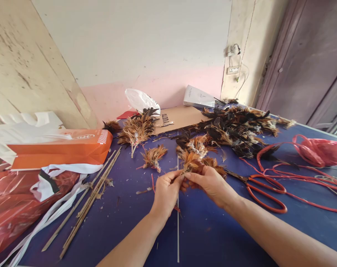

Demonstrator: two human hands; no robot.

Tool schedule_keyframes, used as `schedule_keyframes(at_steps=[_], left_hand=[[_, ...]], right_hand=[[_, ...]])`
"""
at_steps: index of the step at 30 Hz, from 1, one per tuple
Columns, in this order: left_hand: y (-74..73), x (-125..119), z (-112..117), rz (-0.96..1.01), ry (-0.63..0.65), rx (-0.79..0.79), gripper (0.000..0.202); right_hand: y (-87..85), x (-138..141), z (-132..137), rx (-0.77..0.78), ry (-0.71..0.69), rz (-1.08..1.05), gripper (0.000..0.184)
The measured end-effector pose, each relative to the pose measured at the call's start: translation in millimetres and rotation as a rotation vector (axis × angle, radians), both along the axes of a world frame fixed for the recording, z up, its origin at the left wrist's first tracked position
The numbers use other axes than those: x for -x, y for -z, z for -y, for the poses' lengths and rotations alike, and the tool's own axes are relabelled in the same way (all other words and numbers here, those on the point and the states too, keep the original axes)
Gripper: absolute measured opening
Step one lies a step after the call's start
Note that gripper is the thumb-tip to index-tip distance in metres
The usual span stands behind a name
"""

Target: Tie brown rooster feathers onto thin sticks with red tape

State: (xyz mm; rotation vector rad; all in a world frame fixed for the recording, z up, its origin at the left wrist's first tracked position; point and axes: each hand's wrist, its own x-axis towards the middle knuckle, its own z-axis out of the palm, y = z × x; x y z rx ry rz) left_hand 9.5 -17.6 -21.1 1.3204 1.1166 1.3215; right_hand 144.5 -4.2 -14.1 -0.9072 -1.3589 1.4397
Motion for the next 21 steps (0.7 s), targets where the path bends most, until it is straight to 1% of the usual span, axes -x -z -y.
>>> schedule_keyframes(at_steps=[2,5,7,9,11,13,18,20,21], left_hand=[[2.1,-1,0,-0.056,-0.007,-0.031,0.027],[5.2,-1,0,-0.122,-0.011,-0.036,0.026],[6.1,-2,0,-0.117,-0.004,-0.006,0.025],[5.5,-3,0,-0.088,0.019,0.066,0.022],[3.9,-2,-1,-0.034,0.058,0.175,0.021],[1.9,1,-2,0.058,0.13,0.286,0.022],[-2.6,15,-6,0.381,0.392,0.573,0.018],[-3.5,16,-6,0.45,0.416,0.617,0.017],[-3.6,15,-6,0.449,0.397,0.589,0.017]], right_hand=[[2.1,0,-1,-0.004,0.034,-0.024,0.024],[3.6,-1,-3,-0.015,0.122,0.026,0.024],[3.8,-2,-4,-0.007,0.154,0.082,0.023],[3.1,-3,-4,0.0,0.167,0.125,0.018],[1.0,-4,-3,-0.024,0.163,0.151,0.013],[-2.9,-5,-2,-0.072,0.134,0.17,0.01],[-11.9,-9,-1,-0.132,-0.03,0.123,0.007],[-11.1,-10,-2,-0.125,-0.05,0.095,0.01],[-9.8,-10,-2,-0.111,-0.047,0.087,0.013]])
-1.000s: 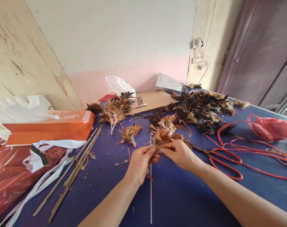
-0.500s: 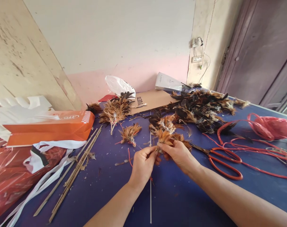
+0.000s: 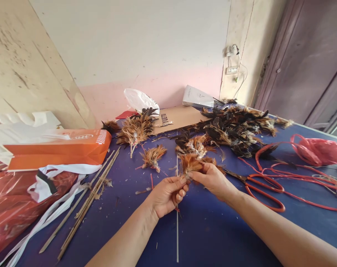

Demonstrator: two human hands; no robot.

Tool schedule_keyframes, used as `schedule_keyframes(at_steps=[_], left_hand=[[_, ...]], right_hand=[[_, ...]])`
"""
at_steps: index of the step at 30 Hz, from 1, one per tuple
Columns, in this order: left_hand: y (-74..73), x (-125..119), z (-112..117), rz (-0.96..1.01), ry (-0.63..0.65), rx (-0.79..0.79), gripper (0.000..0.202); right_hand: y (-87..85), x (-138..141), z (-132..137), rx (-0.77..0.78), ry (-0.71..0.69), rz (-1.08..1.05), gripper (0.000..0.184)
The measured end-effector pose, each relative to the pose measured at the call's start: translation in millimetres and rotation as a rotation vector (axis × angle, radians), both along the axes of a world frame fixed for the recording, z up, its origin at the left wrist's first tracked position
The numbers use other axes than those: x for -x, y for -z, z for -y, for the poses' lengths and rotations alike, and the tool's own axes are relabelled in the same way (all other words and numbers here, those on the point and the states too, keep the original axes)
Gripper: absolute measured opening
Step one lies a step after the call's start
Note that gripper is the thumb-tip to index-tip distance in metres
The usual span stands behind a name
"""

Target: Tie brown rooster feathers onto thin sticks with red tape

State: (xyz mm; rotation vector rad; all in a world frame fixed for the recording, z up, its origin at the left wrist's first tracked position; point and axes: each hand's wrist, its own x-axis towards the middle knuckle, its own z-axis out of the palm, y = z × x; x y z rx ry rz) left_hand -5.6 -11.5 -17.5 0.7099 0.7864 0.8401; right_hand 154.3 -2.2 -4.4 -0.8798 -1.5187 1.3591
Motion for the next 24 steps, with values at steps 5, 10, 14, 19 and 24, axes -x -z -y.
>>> schedule_keyframes(at_steps=[5,10,14,19,24], left_hand=[[3.1,-12,4,-0.262,-0.206,-0.345,0.024],[4.5,-12,5,-0.241,-0.196,-0.327,0.025],[0.8,-5,7,0.073,0.003,-0.087,0.017],[0.7,-5,5,0.156,-0.007,-0.056,0.013],[1.9,-6,1,-0.031,-0.181,-0.242,0.016]], right_hand=[[7.8,6,0,0.054,0.111,-0.001,0.022],[7.1,4,-1,0.102,0.107,-0.06,0.016],[3.5,0,-1,0.228,-0.117,-0.24,0.014],[7.0,2,-2,0.296,-0.181,-0.38,0.018],[11.8,3,-4,0.247,-0.066,-0.188,0.02]])
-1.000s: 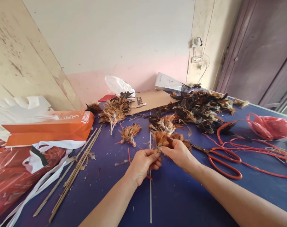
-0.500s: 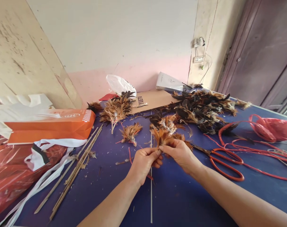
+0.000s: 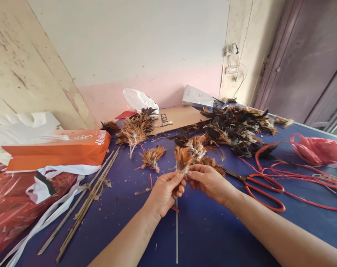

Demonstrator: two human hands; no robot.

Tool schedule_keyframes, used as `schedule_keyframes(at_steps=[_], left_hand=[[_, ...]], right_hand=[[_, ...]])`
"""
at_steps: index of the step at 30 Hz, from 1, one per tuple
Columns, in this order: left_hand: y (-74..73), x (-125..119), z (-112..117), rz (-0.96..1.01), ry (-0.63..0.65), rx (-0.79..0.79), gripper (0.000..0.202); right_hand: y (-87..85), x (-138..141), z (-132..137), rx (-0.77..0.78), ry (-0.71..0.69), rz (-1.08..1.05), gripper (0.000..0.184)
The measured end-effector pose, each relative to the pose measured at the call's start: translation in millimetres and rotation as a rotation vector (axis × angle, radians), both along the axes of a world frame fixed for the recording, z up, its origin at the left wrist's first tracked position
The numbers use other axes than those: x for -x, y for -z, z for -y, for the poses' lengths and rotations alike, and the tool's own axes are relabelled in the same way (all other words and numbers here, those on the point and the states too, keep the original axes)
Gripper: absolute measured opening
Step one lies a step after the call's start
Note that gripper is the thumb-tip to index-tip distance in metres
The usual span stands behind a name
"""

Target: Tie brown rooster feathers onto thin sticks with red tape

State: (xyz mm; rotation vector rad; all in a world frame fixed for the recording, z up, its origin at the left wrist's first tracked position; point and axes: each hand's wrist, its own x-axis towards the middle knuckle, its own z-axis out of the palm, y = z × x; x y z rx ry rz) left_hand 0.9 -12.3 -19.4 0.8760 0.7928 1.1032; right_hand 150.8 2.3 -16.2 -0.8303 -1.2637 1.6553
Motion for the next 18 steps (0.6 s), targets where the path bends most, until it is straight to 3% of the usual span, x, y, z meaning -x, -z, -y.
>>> schedule_keyframes(at_steps=[4,8,14,18], left_hand=[[-2.7,-2,3,-0.24,-0.091,-0.164,0.024],[-1.7,-6,6,-0.39,-0.156,-0.262,0.03],[3.0,-11,8,-0.406,-0.186,-0.282,0.031],[6.6,-10,6,-0.384,-0.202,-0.275,0.033]], right_hand=[[-3.3,-2,1,-0.245,0.086,0.407,0.017],[-11.1,-4,5,-0.482,0.131,0.662,0.018],[-15.3,1,17,-0.723,0.112,0.794,0.022],[-12.3,5,19,-0.796,0.134,0.832,0.02]])
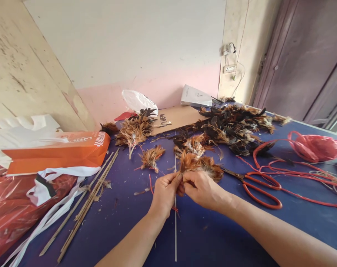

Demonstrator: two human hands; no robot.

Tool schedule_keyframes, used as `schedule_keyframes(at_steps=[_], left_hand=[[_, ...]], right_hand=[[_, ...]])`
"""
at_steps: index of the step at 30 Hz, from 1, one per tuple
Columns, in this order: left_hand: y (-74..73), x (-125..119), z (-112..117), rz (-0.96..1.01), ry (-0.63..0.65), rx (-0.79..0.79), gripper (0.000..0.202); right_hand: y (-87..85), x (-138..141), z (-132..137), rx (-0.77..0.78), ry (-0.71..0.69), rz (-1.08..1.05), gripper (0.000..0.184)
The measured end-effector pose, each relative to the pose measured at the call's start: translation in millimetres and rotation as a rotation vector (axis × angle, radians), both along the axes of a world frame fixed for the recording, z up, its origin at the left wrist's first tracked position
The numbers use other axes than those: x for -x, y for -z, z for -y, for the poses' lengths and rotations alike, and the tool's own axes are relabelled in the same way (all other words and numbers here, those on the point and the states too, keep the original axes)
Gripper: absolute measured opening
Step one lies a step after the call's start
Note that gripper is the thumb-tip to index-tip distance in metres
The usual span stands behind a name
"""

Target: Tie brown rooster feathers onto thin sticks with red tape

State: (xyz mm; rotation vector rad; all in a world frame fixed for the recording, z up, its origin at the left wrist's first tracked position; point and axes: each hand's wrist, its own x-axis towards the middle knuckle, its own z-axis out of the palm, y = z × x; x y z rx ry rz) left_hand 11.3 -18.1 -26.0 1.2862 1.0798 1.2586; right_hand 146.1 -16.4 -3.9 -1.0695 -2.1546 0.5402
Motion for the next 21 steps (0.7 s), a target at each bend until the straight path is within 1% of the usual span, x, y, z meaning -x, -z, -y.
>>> schedule_keyframes(at_steps=[5,9,12,14,17,19,21], left_hand=[[4.5,1,-4,-0.007,0.008,0.016,0.033],[3.0,1,-5,-0.056,0.038,0.066,0.033],[0.0,0,-1,-0.174,0.074,0.074,0.03],[-1.5,0,2,-0.27,0.097,0.057,0.03],[-1.3,0,6,-0.39,0.113,-0.022,0.033],[-0.1,0,7,-0.444,0.112,-0.084,0.032],[0.9,0,6,-0.456,0.114,-0.111,0.031]], right_hand=[[-2.3,-4,1,-0.041,0.065,0.018,0.02],[-7.0,-7,5,-0.122,0.022,-0.023,0.015],[-8.6,-9,5,-0.16,-0.018,-0.054,0.014],[-8.4,-9,3,-0.133,-0.017,-0.063,0.015],[-6.6,-9,-1,-0.017,0.008,-0.08,0.015],[-5.1,-8,-2,0.058,0.005,-0.097,0.016],[-4.1,-8,-4,0.065,-0.005,-0.1,0.016]])
